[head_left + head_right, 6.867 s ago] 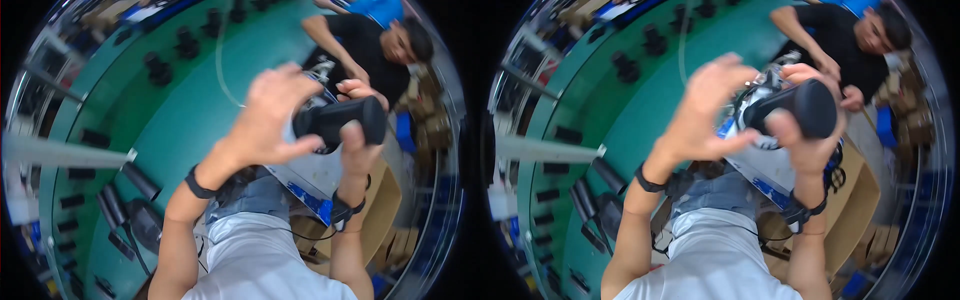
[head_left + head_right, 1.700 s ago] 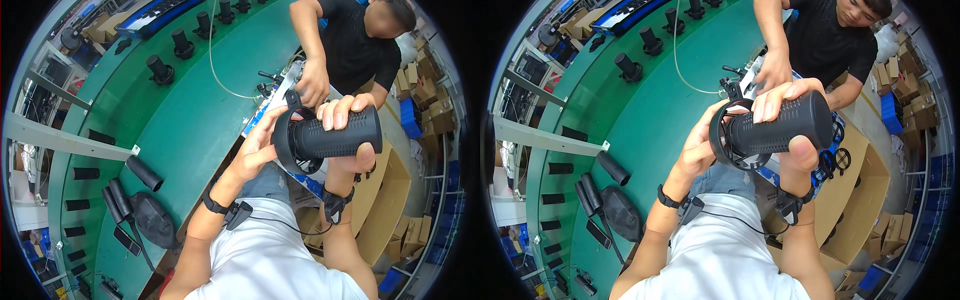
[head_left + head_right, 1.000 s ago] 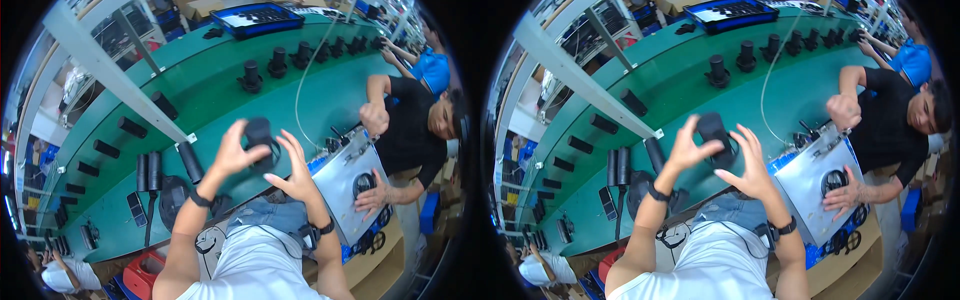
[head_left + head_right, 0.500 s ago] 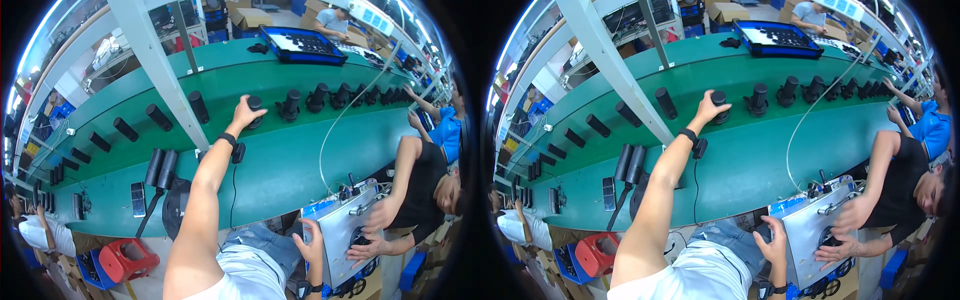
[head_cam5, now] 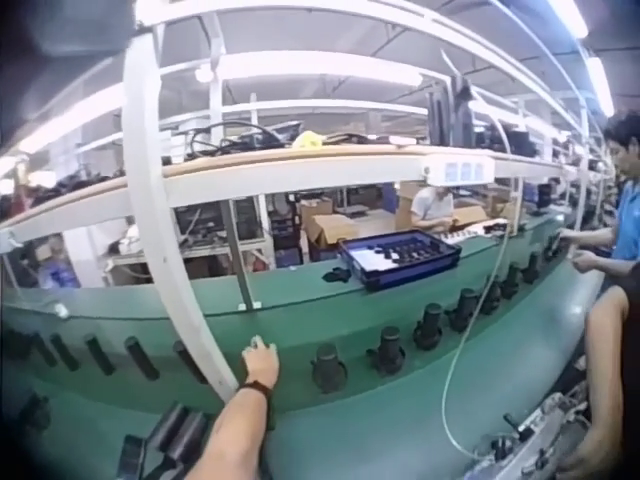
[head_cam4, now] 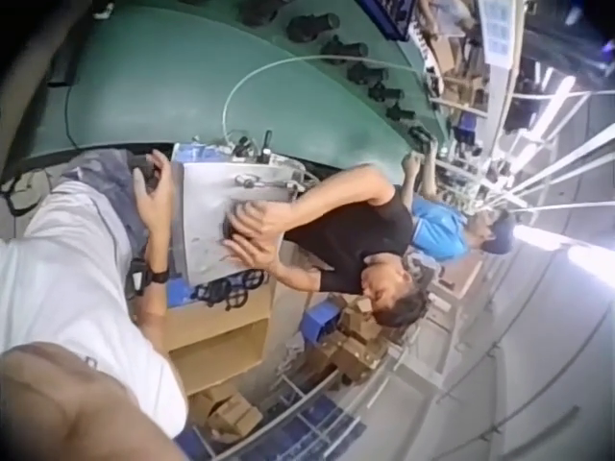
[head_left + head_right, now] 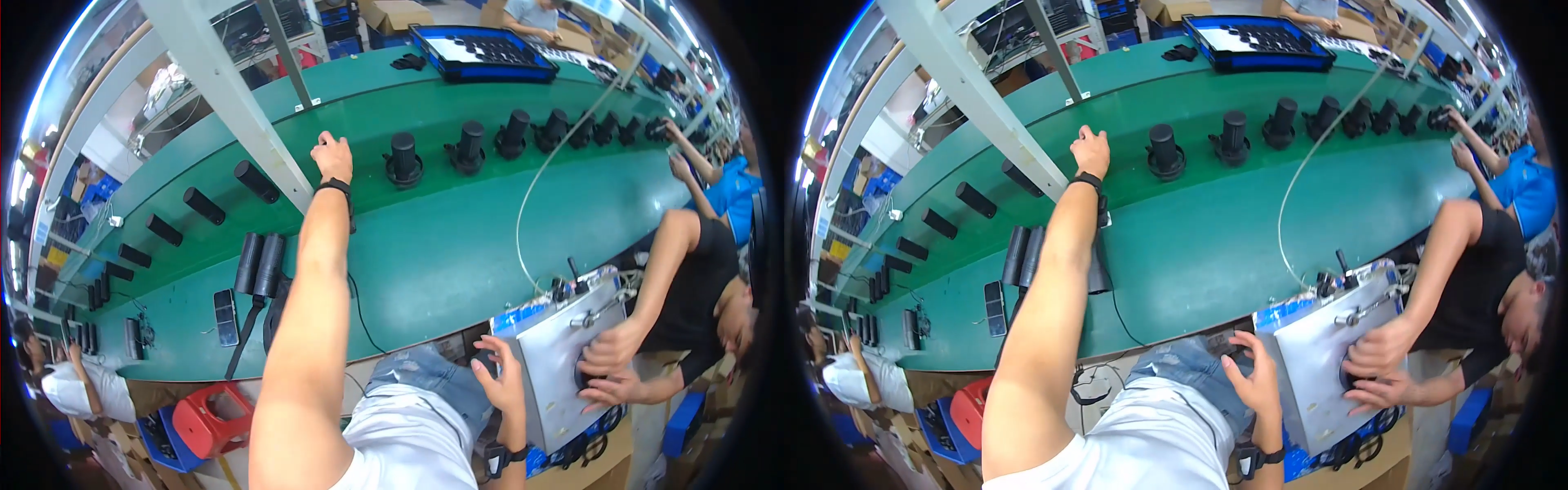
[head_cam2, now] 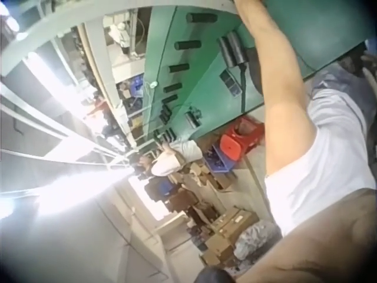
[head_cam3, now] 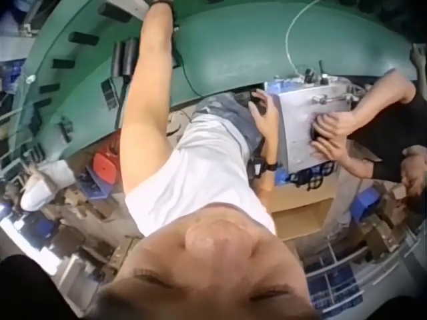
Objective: The person picks up a speaker from the conveyor belt, places it into a press machine, and presses it down. They then remove the speaker, fit a plastic ring onto it by hand, and place the assembled unit back onto the conveyor belt.
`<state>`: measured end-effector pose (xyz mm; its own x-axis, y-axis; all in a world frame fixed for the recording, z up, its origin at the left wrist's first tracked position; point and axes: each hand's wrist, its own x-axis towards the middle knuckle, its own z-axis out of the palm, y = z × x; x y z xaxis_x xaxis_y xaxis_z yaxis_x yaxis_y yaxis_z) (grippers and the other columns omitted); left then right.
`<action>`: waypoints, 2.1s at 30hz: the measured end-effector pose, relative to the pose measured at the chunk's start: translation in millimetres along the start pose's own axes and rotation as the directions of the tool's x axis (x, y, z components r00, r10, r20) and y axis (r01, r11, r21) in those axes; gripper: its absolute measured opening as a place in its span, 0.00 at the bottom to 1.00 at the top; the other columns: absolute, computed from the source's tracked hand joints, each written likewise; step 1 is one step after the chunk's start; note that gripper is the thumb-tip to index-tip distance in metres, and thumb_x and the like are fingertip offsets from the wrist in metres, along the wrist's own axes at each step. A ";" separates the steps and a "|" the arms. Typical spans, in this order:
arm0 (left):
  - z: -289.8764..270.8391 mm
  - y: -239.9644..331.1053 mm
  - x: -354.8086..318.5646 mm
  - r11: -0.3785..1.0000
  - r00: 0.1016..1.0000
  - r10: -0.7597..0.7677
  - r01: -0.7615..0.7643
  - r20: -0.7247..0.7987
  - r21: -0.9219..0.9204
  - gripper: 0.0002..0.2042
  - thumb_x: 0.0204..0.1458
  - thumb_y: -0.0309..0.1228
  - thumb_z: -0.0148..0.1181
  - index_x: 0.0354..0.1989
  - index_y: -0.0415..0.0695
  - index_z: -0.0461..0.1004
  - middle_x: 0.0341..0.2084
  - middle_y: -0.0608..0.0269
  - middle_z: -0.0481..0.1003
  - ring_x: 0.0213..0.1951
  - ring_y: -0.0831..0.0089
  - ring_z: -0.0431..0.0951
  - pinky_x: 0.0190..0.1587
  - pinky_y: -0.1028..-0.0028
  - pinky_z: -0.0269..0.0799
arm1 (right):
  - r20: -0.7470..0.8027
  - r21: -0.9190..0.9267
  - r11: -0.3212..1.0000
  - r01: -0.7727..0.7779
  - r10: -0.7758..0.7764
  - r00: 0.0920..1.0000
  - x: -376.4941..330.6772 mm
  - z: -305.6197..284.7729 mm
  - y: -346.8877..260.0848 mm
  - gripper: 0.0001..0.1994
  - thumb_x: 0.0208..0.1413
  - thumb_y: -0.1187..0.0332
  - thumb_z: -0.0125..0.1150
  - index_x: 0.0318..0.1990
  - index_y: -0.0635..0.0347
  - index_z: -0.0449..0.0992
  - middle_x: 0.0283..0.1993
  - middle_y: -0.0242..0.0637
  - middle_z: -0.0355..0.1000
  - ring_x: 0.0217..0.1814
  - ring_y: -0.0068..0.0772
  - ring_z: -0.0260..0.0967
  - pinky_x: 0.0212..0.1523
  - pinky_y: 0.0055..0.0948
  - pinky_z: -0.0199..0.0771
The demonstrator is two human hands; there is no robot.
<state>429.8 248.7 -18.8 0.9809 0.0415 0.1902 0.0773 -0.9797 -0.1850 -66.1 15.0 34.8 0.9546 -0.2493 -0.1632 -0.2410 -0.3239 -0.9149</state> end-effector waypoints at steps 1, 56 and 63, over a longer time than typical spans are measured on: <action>-13.7 5.6 -5.1 0.999 0.999 0.032 -0.032 0.008 0.010 0.12 0.54 0.35 0.54 0.47 0.55 0.75 0.54 0.50 0.64 0.43 0.54 0.77 0.43 0.56 0.72 | 0.019 -0.044 0.998 0.041 -0.040 0.999 -3.4 -1.3 0.7 0.24 0.49 0.70 0.64 0.55 0.60 0.68 0.50 0.39 0.75 0.54 0.34 0.70 0.54 0.35 0.67; -145.2 180.5 -435.9 -0.118 0.022 0.990 0.661 -0.137 -0.741 0.07 0.59 0.22 0.51 0.44 0.35 0.69 0.39 0.60 0.75 0.42 0.75 0.78 0.47 0.76 0.72 | -0.585 0.124 0.947 0.296 -0.171 0.793 -40.9 -214.6 58.3 0.25 0.40 0.68 0.67 0.47 0.66 0.68 0.40 0.41 0.73 0.47 0.35 0.72 0.55 0.33 0.68; -152.1 184.8 -433.1 -0.112 0.047 0.993 0.643 -0.107 -0.758 0.06 0.58 0.22 0.52 0.43 0.35 0.69 0.36 0.60 0.76 0.41 0.76 0.78 0.47 0.77 0.72 | -0.956 -0.232 0.964 0.133 -0.251 0.155 -8.1 -161.8 59.7 0.13 0.47 0.77 0.59 0.42 0.66 0.68 0.36 0.41 0.73 0.41 0.32 0.71 0.51 0.32 0.69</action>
<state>-7.9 19.8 11.4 0.1035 -0.9920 -0.0720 0.4863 -0.0126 0.8737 -116.6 -150.0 41.3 0.0408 -0.8294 0.5572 -0.1457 -0.5567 -0.8179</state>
